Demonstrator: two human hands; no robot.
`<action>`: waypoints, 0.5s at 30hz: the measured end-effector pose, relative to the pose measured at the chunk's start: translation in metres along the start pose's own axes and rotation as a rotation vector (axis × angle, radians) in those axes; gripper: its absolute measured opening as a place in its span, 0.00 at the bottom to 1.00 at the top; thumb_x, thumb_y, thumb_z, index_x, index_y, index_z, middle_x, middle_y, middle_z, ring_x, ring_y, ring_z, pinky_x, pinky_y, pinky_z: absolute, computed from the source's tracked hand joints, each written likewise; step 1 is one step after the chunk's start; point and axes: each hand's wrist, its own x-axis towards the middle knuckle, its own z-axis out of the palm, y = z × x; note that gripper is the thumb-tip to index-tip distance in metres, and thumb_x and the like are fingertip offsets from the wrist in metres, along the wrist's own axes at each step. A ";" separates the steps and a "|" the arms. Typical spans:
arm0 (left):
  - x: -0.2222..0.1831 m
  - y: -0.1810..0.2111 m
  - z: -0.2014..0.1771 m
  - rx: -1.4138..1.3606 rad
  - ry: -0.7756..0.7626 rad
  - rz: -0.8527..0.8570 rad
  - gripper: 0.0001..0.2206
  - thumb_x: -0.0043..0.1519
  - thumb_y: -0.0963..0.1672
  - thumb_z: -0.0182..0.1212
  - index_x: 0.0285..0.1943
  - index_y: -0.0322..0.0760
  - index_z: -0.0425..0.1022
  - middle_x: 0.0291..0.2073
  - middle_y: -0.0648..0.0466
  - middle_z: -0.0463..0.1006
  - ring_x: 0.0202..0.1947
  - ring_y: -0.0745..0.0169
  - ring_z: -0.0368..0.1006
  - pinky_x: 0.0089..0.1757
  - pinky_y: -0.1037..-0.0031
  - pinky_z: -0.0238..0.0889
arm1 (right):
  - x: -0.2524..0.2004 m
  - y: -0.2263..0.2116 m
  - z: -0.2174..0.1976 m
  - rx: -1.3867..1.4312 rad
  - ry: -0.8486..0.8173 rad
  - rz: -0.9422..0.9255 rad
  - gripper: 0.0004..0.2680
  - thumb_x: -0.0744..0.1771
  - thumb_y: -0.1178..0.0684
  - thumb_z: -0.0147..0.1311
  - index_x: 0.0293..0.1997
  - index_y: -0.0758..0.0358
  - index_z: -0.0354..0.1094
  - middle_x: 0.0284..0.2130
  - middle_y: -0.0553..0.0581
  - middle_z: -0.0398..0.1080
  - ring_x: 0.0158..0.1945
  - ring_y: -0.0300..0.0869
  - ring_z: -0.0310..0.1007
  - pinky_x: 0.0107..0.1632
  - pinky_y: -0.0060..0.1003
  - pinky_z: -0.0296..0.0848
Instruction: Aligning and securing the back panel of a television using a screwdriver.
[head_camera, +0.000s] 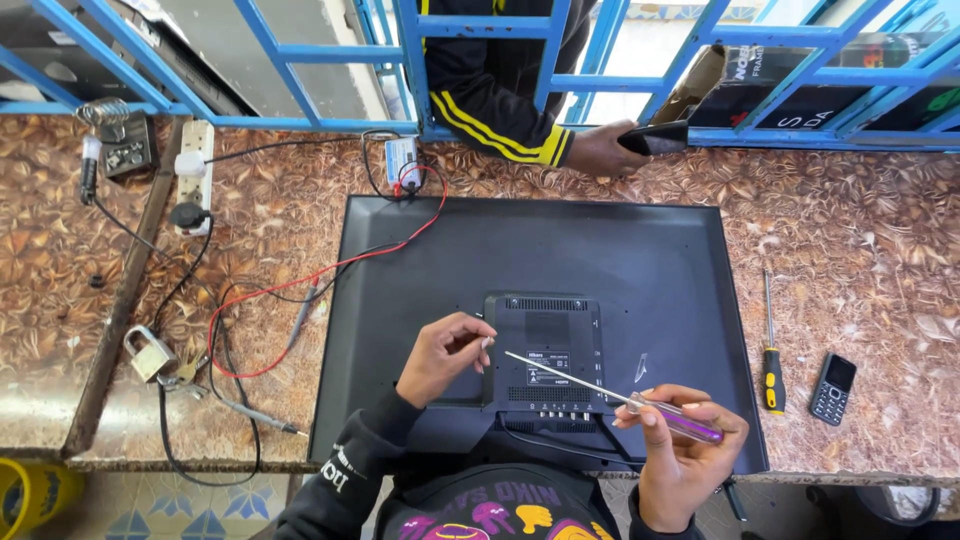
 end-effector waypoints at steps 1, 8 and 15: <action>-0.003 0.006 0.002 -0.036 -0.012 -0.045 0.03 0.64 0.35 0.60 0.40 0.31 0.79 0.26 0.50 0.78 0.25 0.64 0.77 0.31 0.79 0.75 | 0.000 -0.001 0.001 0.002 -0.002 0.014 0.15 0.66 0.60 0.58 0.50 0.52 0.51 0.39 0.71 0.67 0.25 0.51 0.75 0.33 0.40 0.83; -0.006 0.016 0.006 -0.114 -0.042 -0.020 0.04 0.65 0.39 0.59 0.42 0.31 0.78 0.23 0.48 0.78 0.23 0.60 0.76 0.31 0.76 0.74 | 0.002 0.003 0.006 -0.006 -0.020 0.017 0.14 0.66 0.60 0.58 0.49 0.54 0.52 0.38 0.71 0.68 0.25 0.50 0.76 0.34 0.41 0.84; -0.009 0.004 0.011 -0.262 -0.143 -0.001 0.09 0.70 0.45 0.51 0.43 0.33 0.69 0.32 0.50 0.75 0.28 0.58 0.77 0.30 0.72 0.75 | 0.002 0.004 0.007 0.025 0.008 0.034 0.14 0.65 0.59 0.59 0.49 0.53 0.54 0.38 0.70 0.69 0.24 0.49 0.76 0.34 0.41 0.85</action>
